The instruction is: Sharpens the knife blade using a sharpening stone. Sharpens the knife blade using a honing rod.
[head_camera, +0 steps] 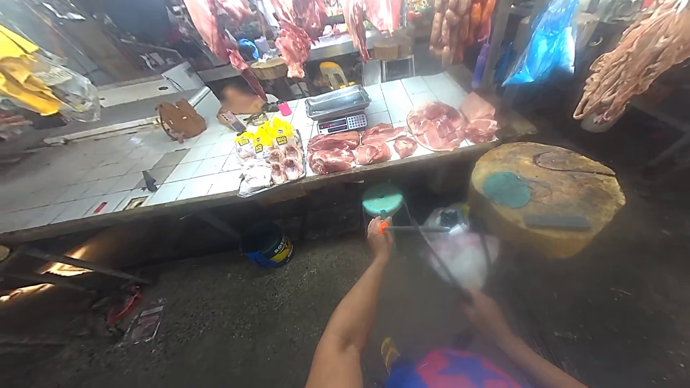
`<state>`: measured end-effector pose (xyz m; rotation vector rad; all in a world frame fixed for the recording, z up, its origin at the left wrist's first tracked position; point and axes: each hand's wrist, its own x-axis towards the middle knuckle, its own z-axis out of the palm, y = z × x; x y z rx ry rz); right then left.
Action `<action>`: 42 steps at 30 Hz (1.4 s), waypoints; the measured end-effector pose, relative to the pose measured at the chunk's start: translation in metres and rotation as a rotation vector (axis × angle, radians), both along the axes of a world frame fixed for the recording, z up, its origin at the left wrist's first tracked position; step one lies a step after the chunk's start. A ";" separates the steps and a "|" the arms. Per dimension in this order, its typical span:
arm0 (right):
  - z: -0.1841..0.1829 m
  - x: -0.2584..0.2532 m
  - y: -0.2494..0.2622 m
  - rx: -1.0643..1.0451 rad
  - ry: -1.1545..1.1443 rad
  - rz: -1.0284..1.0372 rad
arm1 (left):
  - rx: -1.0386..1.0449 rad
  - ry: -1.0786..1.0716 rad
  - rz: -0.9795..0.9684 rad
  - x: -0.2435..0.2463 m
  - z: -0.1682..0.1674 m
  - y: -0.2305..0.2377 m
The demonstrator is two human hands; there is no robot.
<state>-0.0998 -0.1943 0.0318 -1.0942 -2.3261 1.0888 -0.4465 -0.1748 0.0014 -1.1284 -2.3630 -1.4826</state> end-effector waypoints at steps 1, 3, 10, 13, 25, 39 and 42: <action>-0.007 0.004 0.002 -0.049 -0.079 0.018 | -0.005 -0.010 0.007 0.000 0.001 0.000; -0.010 0.008 0.003 -0.067 -0.116 0.029 | -0.031 -0.031 0.009 -0.001 0.004 -0.002; -0.017 0.013 0.009 -0.009 -0.140 0.018 | -0.043 -0.010 0.001 -0.003 0.004 -0.003; -0.080 0.049 0.018 -0.166 -0.533 0.065 | -0.067 -0.032 0.029 -0.013 0.013 -0.010; 0.131 -0.068 0.036 0.040 0.422 0.067 | -0.123 -0.075 -0.018 0.009 0.005 0.002; 0.117 -0.055 0.040 0.063 0.172 0.099 | -0.154 -0.011 -0.034 -0.001 0.006 0.004; 0.116 -0.068 0.037 0.087 0.420 0.026 | -0.118 0.004 -0.049 0.004 0.001 0.008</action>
